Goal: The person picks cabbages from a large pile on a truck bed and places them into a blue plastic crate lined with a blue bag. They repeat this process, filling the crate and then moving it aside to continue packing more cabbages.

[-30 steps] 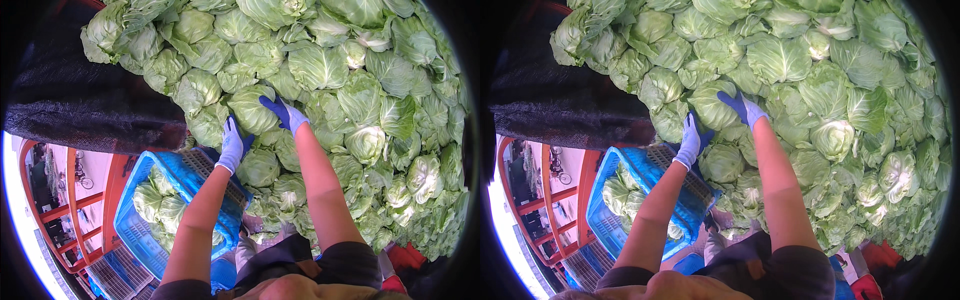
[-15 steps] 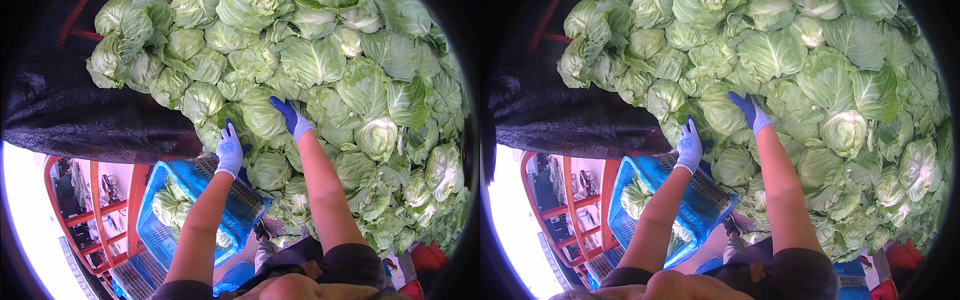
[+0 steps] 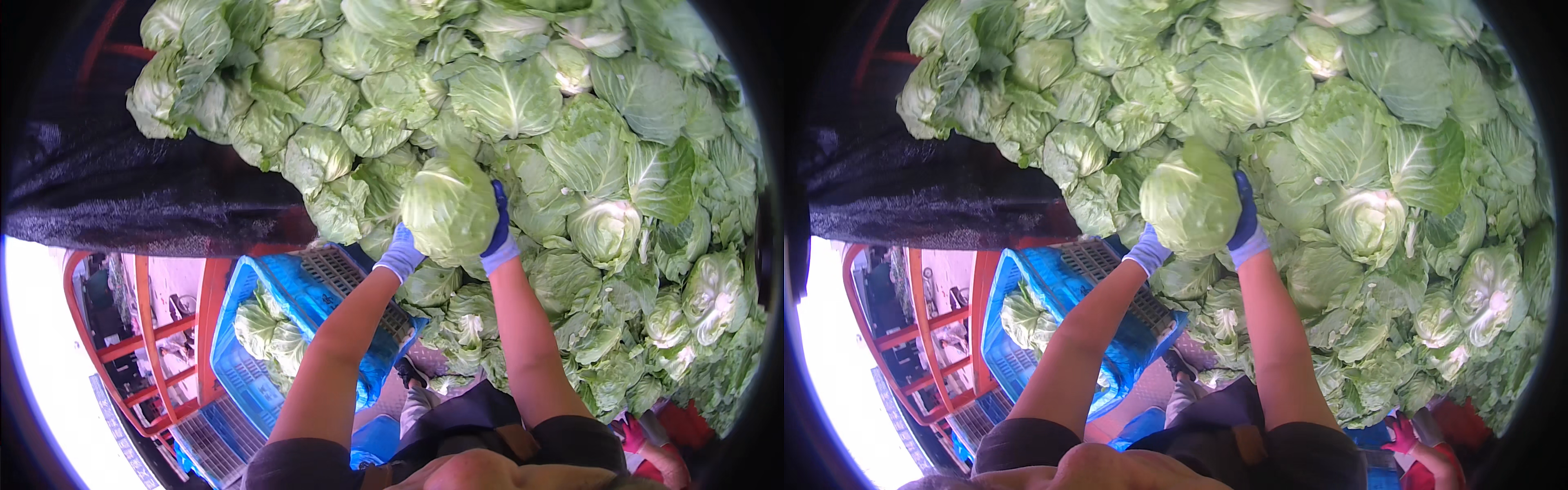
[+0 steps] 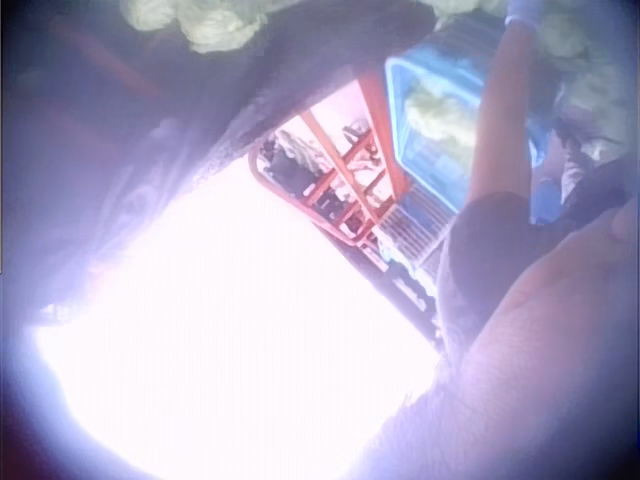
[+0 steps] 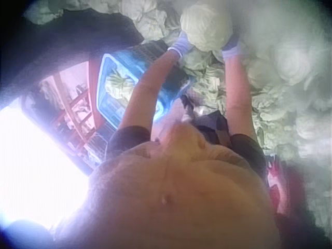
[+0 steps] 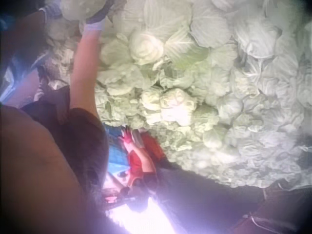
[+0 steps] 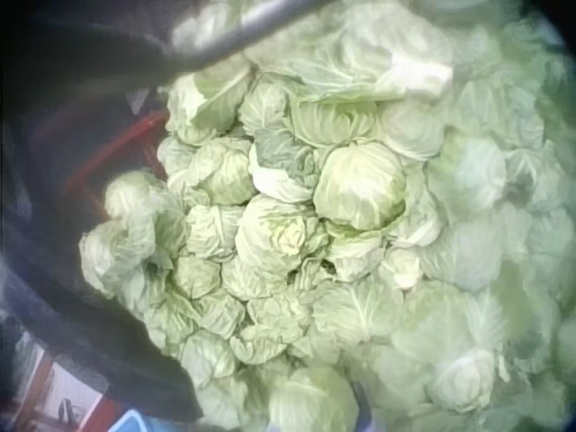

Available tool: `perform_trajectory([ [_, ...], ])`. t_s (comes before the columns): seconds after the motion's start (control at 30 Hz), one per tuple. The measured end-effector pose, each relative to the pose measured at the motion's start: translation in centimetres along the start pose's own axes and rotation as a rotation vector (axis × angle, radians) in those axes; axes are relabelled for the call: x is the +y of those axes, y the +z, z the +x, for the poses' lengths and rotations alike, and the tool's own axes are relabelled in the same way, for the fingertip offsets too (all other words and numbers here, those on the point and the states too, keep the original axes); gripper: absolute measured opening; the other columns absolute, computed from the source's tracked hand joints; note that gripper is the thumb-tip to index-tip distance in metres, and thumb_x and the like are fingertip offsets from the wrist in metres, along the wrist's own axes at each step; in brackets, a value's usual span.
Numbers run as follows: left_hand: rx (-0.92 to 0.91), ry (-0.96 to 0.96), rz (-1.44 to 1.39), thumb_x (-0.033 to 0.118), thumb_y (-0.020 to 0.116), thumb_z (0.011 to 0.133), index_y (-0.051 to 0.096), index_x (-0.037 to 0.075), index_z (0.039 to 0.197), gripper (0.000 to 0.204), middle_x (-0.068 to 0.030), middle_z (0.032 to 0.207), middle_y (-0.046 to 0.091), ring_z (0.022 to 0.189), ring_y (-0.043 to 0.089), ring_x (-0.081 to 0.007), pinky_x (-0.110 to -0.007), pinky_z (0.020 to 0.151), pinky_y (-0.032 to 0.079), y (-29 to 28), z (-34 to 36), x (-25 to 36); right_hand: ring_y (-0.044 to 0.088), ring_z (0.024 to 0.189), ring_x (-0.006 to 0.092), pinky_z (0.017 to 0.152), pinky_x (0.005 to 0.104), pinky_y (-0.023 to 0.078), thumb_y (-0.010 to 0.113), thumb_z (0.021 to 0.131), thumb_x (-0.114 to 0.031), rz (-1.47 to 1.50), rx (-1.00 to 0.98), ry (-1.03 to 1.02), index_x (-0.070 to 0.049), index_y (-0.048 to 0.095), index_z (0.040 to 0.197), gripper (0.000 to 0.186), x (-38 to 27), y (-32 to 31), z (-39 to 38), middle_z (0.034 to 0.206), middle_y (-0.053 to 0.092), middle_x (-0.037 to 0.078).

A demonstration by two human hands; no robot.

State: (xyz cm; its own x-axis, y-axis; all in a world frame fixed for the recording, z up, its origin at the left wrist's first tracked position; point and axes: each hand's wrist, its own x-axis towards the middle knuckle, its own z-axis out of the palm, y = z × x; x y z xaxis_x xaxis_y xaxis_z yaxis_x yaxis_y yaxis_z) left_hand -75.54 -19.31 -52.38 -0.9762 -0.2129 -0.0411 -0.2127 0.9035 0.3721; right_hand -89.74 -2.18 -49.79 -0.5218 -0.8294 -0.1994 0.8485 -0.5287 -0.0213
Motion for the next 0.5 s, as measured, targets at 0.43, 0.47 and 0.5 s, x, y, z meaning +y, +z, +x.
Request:
perform_trajectory([
  [0.43, 0.235, -0.489, -1.473, 0.040, 0.079, 0.090, 0.022, 0.001, 0.161, 0.099, -0.0138, 0.158, 0.042, 0.147, 0.038, -0.0209, -0.035, 0.117, 0.037, -28.0, -22.5, 9.2, 0.048, 0.138, 0.0259, 0.113, 0.0429, 0.040, 0.065, 0.096, -0.048, -1.393, -0.097, 0.171, 0.000, 0.028, 0.159, 0.088, 13.6, 20.2, -13.3, 0.153, 0.045, 0.018],
  [0.47, 0.285, -0.426, -1.768, 0.037, 0.077, 0.093, 0.030, 0.000, 0.159, 0.089, -0.0131, 0.150, 0.052, 0.139, 0.050, -0.0219, -0.039, 0.117, 0.039, -30.1, -25.1, 7.5, 0.046, 0.139, 0.0244, 0.114, 0.0417, 0.039, 0.068, 0.097, -0.041, -1.395, -0.160, 0.282, 0.002, 0.025, 0.160, 0.087, 16.1, 22.6, -13.5, 0.154, 0.044, 0.019],
  [0.5, 0.258, -0.557, -1.882, 0.037, 0.075, 0.093, 0.036, 0.000, 0.156, 0.082, -0.0140, 0.147, 0.056, 0.135, 0.055, -0.0246, -0.042, 0.117, 0.040, -31.6, -29.5, 6.1, 0.045, 0.140, 0.0256, 0.115, 0.0413, 0.038, 0.070, 0.096, -0.034, -1.465, -0.272, 0.354, 0.002, 0.026, 0.159, 0.085, 18.6, 24.1, -14.1, 0.154, 0.044, 0.019],
])
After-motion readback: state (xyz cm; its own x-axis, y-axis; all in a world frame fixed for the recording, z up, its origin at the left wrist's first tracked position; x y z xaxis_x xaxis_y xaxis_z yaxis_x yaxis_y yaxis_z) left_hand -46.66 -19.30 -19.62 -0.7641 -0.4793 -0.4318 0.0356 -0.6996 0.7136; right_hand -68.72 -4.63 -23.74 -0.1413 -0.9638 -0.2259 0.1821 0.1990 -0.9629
